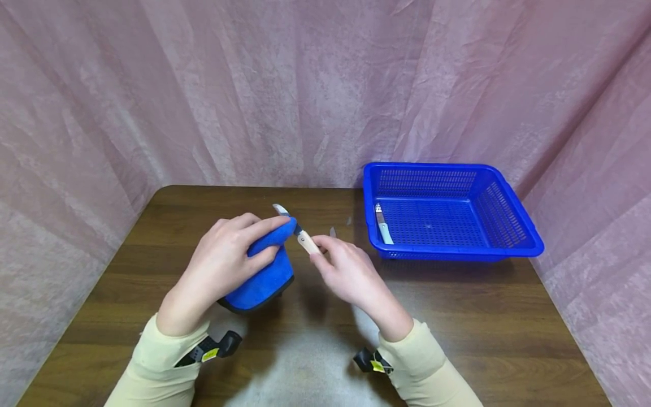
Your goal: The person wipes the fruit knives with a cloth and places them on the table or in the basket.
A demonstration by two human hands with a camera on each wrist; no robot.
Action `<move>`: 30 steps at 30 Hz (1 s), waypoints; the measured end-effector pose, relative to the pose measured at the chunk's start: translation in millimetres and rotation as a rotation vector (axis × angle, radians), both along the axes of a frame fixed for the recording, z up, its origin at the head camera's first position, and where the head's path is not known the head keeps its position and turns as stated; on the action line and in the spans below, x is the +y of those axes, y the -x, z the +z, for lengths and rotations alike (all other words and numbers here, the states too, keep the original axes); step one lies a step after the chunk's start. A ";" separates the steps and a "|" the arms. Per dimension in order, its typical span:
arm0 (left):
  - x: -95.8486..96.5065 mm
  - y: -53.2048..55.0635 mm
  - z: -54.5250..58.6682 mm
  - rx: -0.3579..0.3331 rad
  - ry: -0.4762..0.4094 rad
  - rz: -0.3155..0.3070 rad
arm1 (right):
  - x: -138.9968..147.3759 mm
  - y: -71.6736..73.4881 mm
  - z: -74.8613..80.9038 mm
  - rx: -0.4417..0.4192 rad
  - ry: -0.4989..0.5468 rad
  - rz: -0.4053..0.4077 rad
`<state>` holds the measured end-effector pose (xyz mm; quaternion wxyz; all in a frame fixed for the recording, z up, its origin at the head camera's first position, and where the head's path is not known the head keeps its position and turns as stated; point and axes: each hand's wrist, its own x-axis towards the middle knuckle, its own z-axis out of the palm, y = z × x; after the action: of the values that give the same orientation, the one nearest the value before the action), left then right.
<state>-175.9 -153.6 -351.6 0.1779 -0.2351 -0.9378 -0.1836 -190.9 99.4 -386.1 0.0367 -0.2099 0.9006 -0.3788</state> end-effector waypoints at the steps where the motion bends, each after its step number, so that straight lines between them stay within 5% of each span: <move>1: 1.0 -0.4 -0.2 0.004 0.004 -0.004 | -0.1 0.0 0.0 0.003 -0.004 0.005; 30: 8.9 -2.7 -3.2 -0.023 0.048 -0.043 | 1.8 -2.7 1.5 0.038 -0.043 -0.004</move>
<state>-173.2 -144.7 -354.8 0.1572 -0.2574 -0.9386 -0.1675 -188.2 101.2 -384.6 0.0233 -0.2146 0.9094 -0.3554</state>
